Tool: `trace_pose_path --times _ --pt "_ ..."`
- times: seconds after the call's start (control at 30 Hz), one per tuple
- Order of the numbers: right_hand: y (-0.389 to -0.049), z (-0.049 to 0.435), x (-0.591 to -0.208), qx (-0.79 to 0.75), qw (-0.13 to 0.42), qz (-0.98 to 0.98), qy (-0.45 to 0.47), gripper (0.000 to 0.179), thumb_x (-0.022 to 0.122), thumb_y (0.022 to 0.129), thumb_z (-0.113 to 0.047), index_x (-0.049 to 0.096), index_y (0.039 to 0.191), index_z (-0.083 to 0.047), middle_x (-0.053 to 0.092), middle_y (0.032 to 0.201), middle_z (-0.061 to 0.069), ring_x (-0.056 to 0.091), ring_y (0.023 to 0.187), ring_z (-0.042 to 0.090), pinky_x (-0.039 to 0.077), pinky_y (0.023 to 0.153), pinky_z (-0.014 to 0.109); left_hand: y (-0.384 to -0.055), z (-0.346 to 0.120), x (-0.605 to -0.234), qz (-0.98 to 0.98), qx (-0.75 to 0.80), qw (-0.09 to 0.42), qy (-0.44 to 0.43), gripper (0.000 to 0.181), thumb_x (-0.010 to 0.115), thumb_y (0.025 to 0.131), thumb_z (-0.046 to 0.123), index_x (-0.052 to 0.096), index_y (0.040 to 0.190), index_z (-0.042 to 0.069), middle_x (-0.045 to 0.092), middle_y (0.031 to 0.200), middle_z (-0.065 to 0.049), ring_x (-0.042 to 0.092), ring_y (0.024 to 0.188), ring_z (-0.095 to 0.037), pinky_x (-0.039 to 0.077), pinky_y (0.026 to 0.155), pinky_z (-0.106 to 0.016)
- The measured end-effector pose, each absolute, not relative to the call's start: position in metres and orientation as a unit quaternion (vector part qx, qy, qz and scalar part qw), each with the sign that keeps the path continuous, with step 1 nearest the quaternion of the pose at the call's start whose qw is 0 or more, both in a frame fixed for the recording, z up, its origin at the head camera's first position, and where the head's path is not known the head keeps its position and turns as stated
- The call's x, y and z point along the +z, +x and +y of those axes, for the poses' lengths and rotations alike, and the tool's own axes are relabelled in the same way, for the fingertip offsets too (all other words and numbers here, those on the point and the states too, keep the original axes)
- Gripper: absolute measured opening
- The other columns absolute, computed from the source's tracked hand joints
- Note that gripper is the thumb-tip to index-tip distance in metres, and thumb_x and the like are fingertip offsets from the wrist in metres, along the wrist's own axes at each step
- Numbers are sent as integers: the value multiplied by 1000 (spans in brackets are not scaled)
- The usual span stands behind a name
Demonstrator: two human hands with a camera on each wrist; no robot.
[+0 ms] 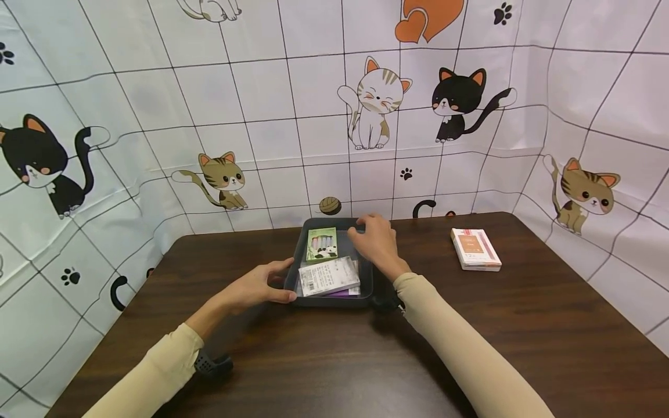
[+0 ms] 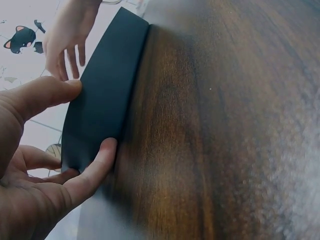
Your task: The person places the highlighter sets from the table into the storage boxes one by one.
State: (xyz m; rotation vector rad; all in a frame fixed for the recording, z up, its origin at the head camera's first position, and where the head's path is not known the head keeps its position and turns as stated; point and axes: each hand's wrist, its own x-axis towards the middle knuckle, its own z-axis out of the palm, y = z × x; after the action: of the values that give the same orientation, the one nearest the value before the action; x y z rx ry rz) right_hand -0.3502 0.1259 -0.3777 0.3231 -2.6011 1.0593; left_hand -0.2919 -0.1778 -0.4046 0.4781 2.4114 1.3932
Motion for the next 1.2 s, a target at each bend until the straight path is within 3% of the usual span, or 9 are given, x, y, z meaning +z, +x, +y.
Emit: trace_pose_path --times 1.2 --pt "-351 225 -391 298 153 -941 37 46 56 99 -30 65 128 4 46 144 31 40 129 56 29 98 72 -292 -178 -406 830 501 165 182 99 86 86 24 25 162 8 27 162 -16 41 138 -42 49 98 -48"
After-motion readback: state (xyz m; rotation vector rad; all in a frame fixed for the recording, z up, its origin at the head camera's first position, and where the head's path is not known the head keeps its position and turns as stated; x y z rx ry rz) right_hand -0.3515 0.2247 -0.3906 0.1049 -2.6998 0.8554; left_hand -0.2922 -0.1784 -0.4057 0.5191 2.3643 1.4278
